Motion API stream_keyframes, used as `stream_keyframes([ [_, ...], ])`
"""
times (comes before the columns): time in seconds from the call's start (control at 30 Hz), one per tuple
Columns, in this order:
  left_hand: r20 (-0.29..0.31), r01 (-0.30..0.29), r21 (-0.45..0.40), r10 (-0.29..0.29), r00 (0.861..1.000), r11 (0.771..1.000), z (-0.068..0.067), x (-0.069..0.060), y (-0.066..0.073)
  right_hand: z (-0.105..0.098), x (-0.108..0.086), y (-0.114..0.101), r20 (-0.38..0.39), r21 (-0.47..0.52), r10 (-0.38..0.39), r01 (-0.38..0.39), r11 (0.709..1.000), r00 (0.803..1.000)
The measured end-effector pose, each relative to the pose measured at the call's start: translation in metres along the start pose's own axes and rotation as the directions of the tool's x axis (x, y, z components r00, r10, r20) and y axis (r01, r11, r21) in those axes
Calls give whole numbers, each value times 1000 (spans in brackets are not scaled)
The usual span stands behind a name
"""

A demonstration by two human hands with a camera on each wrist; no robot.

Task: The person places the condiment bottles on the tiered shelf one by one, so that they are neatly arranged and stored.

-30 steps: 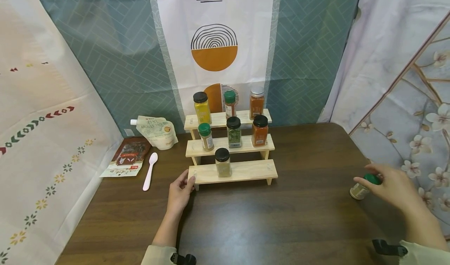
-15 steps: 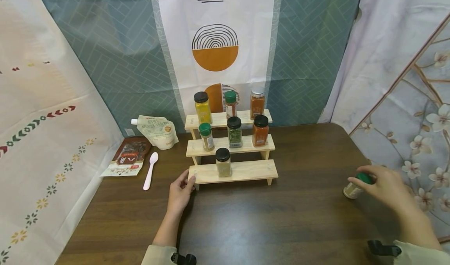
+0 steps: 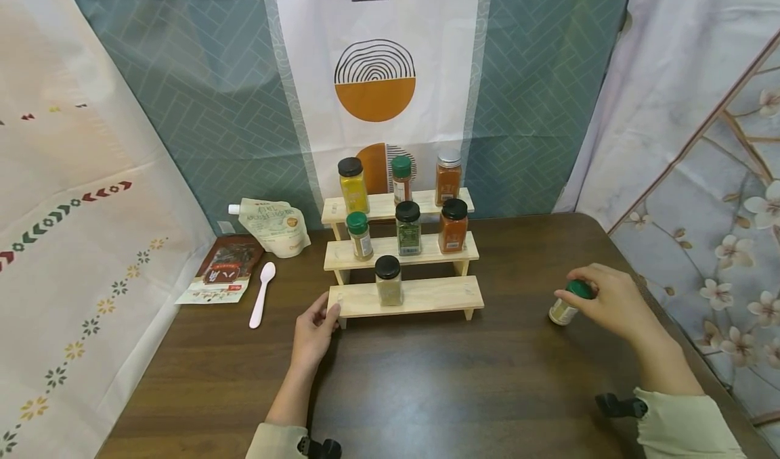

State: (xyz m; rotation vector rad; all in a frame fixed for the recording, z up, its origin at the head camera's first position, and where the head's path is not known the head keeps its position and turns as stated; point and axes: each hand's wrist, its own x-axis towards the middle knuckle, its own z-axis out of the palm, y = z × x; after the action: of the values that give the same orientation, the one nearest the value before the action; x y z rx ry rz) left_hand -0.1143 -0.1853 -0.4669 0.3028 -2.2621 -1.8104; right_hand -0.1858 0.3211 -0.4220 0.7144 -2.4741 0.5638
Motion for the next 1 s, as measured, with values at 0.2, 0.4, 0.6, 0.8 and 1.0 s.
stream_keyframes([
  [0.2,3,0,-10,0,1000,1000,0,0,1,12,27,-26,33,57,-35,33,998,999],
  [0.4,4,-4,-7,4,1000,1000,0,0,3,20,50,-45,52,113,-68,61,992,996],
  [0.6,2,-5,-1,5,1000,1000,0,1,2,28,69,-60,36,164,-120,113,980,992],
  [0.8,-1,-12,-8,12,1000,1000,1,0,3,38,85,-78,54,213,-151,137,967,987],
  [1.0,-6,3,8,-3,1000,1000,0,1,1,50,100,-99,68,272,-190,165,948,980],
])
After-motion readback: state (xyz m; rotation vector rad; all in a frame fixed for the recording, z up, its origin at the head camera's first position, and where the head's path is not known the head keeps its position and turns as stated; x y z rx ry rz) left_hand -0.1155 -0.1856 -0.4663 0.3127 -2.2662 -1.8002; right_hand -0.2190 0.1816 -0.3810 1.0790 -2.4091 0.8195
